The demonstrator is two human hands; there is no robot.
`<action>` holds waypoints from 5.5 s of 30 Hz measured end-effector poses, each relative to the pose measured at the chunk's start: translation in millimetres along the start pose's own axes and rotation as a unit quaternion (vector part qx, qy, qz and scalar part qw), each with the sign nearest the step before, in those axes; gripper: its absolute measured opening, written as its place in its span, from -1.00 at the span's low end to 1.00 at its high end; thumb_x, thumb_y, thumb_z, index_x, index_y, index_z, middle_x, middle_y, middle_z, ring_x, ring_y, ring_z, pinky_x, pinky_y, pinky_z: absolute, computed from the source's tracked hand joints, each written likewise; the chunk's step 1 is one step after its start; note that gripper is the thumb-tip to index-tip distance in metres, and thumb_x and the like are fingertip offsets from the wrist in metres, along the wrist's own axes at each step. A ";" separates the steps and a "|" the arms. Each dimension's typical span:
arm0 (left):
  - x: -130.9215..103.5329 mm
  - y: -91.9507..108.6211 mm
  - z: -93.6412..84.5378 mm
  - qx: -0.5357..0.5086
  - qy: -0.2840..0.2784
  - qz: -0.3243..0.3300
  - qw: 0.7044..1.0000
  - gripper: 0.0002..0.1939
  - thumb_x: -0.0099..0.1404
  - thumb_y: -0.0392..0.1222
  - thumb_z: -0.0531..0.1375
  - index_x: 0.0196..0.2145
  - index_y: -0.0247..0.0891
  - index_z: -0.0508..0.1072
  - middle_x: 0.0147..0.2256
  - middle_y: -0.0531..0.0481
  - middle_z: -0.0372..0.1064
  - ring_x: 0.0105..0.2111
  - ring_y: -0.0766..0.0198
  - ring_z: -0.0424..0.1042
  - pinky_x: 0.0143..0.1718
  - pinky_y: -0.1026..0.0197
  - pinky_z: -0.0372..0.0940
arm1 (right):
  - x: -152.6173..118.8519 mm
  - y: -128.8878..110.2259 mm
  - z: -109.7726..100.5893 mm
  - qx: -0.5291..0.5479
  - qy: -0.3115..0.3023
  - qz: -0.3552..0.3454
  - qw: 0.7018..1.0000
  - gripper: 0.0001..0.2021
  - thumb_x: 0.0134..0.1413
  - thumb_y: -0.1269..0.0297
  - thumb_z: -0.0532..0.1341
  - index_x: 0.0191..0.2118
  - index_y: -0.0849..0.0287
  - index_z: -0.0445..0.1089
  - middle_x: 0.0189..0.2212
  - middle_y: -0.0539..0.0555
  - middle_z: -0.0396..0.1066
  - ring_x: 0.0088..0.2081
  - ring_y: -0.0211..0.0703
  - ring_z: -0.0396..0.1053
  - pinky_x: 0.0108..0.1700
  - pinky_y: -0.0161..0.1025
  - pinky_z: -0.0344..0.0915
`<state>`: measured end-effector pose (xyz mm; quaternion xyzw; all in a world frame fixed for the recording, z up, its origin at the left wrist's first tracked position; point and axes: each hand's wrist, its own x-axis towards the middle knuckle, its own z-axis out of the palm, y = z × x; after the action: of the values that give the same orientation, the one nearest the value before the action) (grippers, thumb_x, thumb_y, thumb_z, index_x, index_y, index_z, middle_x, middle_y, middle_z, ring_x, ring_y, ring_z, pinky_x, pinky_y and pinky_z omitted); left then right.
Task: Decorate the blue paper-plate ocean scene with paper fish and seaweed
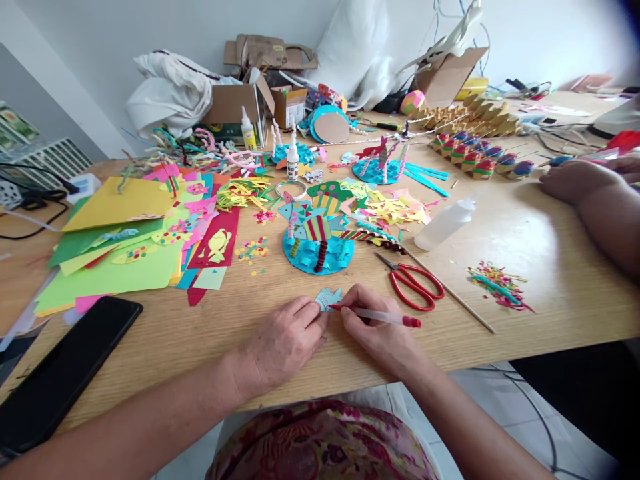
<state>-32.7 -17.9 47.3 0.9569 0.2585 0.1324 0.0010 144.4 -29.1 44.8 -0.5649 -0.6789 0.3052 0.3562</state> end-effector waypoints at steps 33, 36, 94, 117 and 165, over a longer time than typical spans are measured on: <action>0.8 0.8 -0.9 -0.023 -0.012 -0.022 0.999 -0.76 0.26 -0.35 0.02 -0.12 -0.41 0.33 -0.22 -0.13 0.32 -0.12 0.15 0.28 -0.07 0.11 0.28 | 1.2 0.7 -1.7 0.008 0.016 0.009 1.000 -0.90 -0.11 0.44 0.04 -0.55 0.15 0.15 -0.67 -0.11 0.14 -0.61 -0.35 0.09 -0.56 -0.38 0.00; 1.0 0.4 -0.1 -0.018 -0.006 -0.020 1.000 -0.77 0.27 -0.35 0.00 -0.14 -0.40 0.34 -0.23 -0.13 0.32 -0.12 0.15 0.28 -0.08 0.11 0.29 | 1.5 1.9 -3.0 0.019 0.035 0.012 0.999 -0.90 -0.08 0.43 0.04 -0.55 0.15 0.16 -0.66 -0.11 0.14 -0.60 -0.34 0.09 -0.57 -0.38 -0.01; 8.9 5.1 -8.7 -0.013 -0.095 -0.050 0.994 -0.61 0.23 -0.20 0.11 0.00 -0.36 0.24 -0.21 -0.07 0.24 -0.17 0.13 0.21 -0.12 0.08 0.25 | 7.6 2.9 -12.0 0.098 0.009 0.043 0.994 -0.92 -0.12 0.43 0.06 -0.54 0.17 0.23 -0.61 -0.08 0.22 -0.55 -0.33 0.14 -0.54 -0.37 0.04; 7.2 10.9 -1.9 0.006 -0.081 -0.072 0.994 -0.60 0.25 -0.17 0.09 0.03 -0.33 0.21 -0.21 -0.08 0.25 -0.17 0.12 0.20 -0.16 0.07 0.22 | 6.1 3.9 -10.1 0.088 0.051 0.024 0.995 -0.90 -0.13 0.43 0.04 -0.55 0.16 0.23 -0.63 -0.08 0.22 -0.57 -0.33 0.14 -0.55 -0.37 0.03; 8.3 11.2 -0.9 0.014 -0.074 -0.076 0.994 -0.65 0.24 -0.19 0.09 -0.02 -0.32 0.25 -0.23 -0.09 0.25 -0.17 0.12 0.21 -0.15 0.08 0.23 | 4.7 1.4 -8.9 0.023 0.047 0.024 0.998 -0.91 -0.13 0.43 0.06 -0.57 0.15 0.21 -0.67 -0.09 0.18 -0.61 -0.34 0.11 -0.58 -0.38 0.00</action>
<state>-20.5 -23.5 51.1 0.9416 0.3313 0.0576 0.0167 152.1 -24.1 49.3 -0.5863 -0.6403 0.3028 0.3931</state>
